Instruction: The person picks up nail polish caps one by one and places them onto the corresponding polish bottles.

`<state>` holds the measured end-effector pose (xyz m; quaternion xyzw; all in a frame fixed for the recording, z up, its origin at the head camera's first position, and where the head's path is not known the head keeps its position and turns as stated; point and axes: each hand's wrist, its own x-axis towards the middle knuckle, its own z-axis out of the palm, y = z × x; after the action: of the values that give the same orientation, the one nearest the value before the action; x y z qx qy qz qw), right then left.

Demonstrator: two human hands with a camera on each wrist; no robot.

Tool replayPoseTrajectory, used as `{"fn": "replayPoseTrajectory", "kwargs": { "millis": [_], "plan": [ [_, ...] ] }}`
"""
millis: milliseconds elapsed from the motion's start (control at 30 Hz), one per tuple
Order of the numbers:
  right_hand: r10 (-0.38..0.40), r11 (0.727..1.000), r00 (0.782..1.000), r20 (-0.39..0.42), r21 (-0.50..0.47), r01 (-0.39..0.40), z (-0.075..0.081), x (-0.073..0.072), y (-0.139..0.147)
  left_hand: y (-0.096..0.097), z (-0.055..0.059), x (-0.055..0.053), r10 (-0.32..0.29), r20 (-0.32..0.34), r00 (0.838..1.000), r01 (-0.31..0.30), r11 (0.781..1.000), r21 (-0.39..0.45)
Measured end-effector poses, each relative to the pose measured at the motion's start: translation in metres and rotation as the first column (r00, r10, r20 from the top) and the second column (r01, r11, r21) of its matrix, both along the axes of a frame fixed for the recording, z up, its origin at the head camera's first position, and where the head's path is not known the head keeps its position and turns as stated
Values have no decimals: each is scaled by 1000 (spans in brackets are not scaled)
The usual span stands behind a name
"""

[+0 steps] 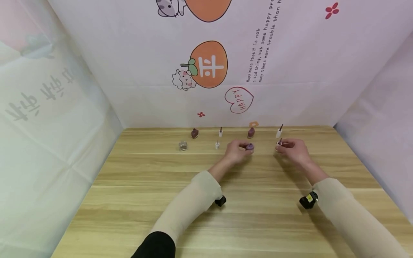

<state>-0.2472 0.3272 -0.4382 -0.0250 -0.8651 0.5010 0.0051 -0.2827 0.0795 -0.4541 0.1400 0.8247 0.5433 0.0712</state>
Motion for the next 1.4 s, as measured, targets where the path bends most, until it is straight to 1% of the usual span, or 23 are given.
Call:
{"fn": "replayPoseTrajectory", "kwargs": {
  "millis": [100, 200, 333, 467, 600, 833, 1067, 1200, 1333, 1400],
  "plan": [
    [24, 1000, 1000, 0, 14, -24, 2, 2, -4, -8, 1, 3, -32, -1, 999, 32, 999, 18],
    [48, 998, 999, -20, 41, -47, 5, 3, -7, -16, 2, 4, -53, -1, 999, 53, 998, 27],
    [72, 991, 996, -61, 113, -65, 7, 5, -13, -24, 3, 6, -62, 1, 998, 62, 998, 19],
    [98, 984, 992, -75, 158, -85, 10, 9, -18, -29, 3, 7, -70, 6, 997, 70, 997, 13],
    [134, 977, 987, -94, 178, -116, 13, 13, -23, -33, 6, 10, -72, 3, 997, 72, 997, 17],
    [180, 965, 977, -113, 213, -153, 16, 16, -32, -41, 9, 13, -94, -35, 995, 95, 995, 26],
    [239, 946, 956, -170, 264, -189, 17, 17, -38, -49, 10, 15, -124, -76, 989, 128, 991, 50],
    [272, 938, 944, -185, 271, -217, 16, 17, -41, -57, 9, 18, -122, -73, 990, 126, 991, 48],
    [287, 936, 940, -186, 263, -234, 14, 17, -43, -65, 8, 21, -118, -60, 991, 120, 992, 44],
    [290, 937, 940, -182, 255, -240, 16, 18, -45, -68, 8, 22, -118, -50, 992, 120, 992, 39]
  ]
}}
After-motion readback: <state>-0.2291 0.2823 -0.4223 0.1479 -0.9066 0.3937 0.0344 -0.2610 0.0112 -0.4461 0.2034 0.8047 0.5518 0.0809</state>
